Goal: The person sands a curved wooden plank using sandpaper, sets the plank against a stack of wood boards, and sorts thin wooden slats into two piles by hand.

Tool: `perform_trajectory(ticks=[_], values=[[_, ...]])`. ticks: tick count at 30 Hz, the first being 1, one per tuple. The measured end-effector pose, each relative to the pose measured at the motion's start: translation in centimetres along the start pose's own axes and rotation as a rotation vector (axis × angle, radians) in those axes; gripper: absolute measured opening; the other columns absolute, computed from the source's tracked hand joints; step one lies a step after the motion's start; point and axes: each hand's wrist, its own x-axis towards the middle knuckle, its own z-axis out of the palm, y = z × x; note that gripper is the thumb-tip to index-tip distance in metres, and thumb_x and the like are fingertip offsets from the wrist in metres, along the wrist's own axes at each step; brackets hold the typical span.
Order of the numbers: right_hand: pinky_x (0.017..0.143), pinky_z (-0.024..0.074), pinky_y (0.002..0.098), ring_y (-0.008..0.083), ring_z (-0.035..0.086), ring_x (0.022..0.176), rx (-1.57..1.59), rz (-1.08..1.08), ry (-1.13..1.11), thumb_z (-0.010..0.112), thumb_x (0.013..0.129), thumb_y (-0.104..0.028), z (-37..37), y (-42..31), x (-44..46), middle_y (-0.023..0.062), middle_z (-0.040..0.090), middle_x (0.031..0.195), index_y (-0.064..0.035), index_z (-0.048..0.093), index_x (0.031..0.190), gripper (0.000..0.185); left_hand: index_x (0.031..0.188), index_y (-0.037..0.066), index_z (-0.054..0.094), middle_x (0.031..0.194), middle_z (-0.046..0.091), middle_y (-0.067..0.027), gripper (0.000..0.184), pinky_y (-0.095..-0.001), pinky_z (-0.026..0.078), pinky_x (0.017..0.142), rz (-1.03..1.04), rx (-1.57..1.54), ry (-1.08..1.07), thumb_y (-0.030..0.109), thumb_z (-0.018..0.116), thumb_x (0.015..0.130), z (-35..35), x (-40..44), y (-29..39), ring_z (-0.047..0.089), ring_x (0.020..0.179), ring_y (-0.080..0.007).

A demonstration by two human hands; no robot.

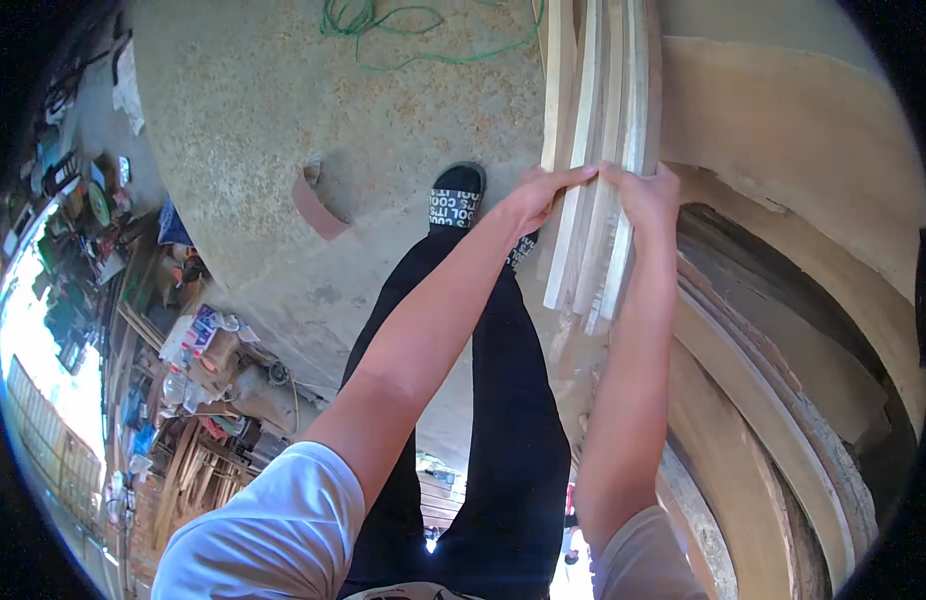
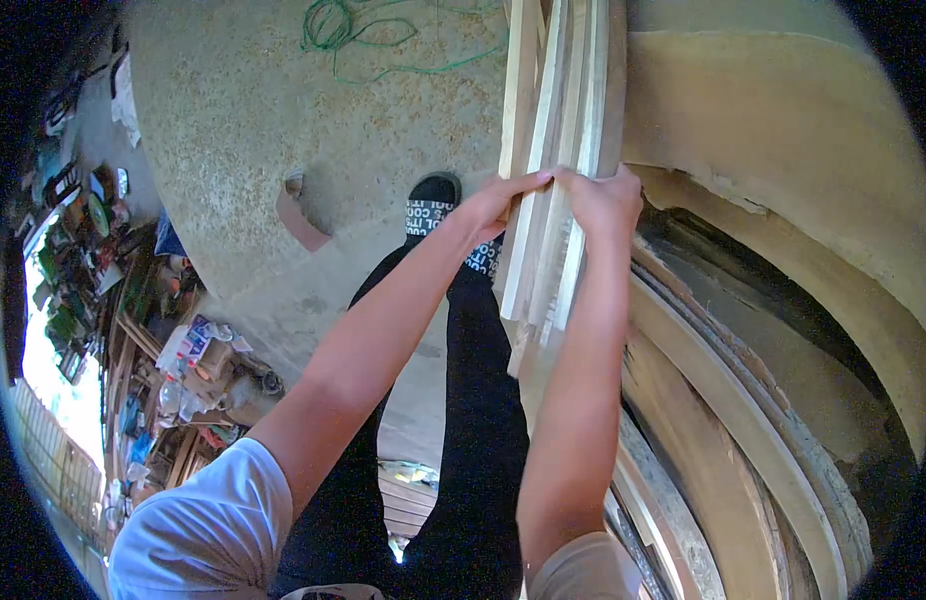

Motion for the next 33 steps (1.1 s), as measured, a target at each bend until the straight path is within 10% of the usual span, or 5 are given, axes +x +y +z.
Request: perform_trajectory(ticks=[12, 18, 28, 33], values=[[0.096, 0.0537, 0.0427, 0.0374, 0.070, 0.108, -0.204, -0.140, 0.065, 0.090, 0.065, -0.035, 6.8, 4.9, 4.8, 0.0224, 0.073, 0.111, -0.0004, 0.070, 0.114, 0.063, 0.135, -0.003, 0.057, 0.126, 0.065, -0.0186, 0.095, -0.0418, 0.049, 0.097, 0.010, 0.268, 0.130, 0.079, 0.055, 0.087, -4.9, 7.6, -6.6, 0.065, 0.110, -0.0277], [0.096, 0.0530, 0.0467, 0.0423, 0.068, 0.107, -0.291, -0.230, 0.115, 0.086, 0.070, -0.042, 7.7, 7.1, 6.9, 0.0270, 0.072, 0.109, 0.0032, 0.068, 0.109, 0.062, 0.144, -0.009, 0.043, 0.134, 0.058, -0.0323, 0.108, -0.0456, 0.040, 0.111, 0.218, 0.739, 0.561, 0.083, 0.045, 0.087, -6.6, 8.9, -8.0, 0.054, 0.129, -0.0417], [0.096, 0.0524, 0.0476, 0.0429, 0.067, 0.110, -0.292, -0.228, 0.109, 0.085, 0.071, -0.051, 7.2, 7.6, 6.1, 0.0292, 0.070, 0.111, 0.0058, 0.066, 0.114, 0.073, 0.145, -0.002, 0.045, 0.139, 0.050, -0.0376, 0.087, -0.0450, 0.034, 0.114, 0.115, 1.045, 0.370, 0.070, 0.026, 0.101, -7.8, 8.4, -5.6, 0.045, 0.134, -0.0490], [0.094, 0.0534, 0.0479, 0.0420, 0.068, 0.107, -0.275, -0.117, 0.236, 0.083, 0.072, -0.034, 5.9, 5.5, 2.9, 0.0262, 0.072, 0.107, 0.0024, 0.069, 0.108, 0.053, 0.153, -0.007, 0.028, 0.136, 0.052, -0.0391, 0.099, -0.0469, 0.036, 0.114, 0.257, 1.120, 0.376, 0.074, 0.033, 0.096, -9.2, 9.1, -7.3, 0.048, 0.132, -0.0507]])
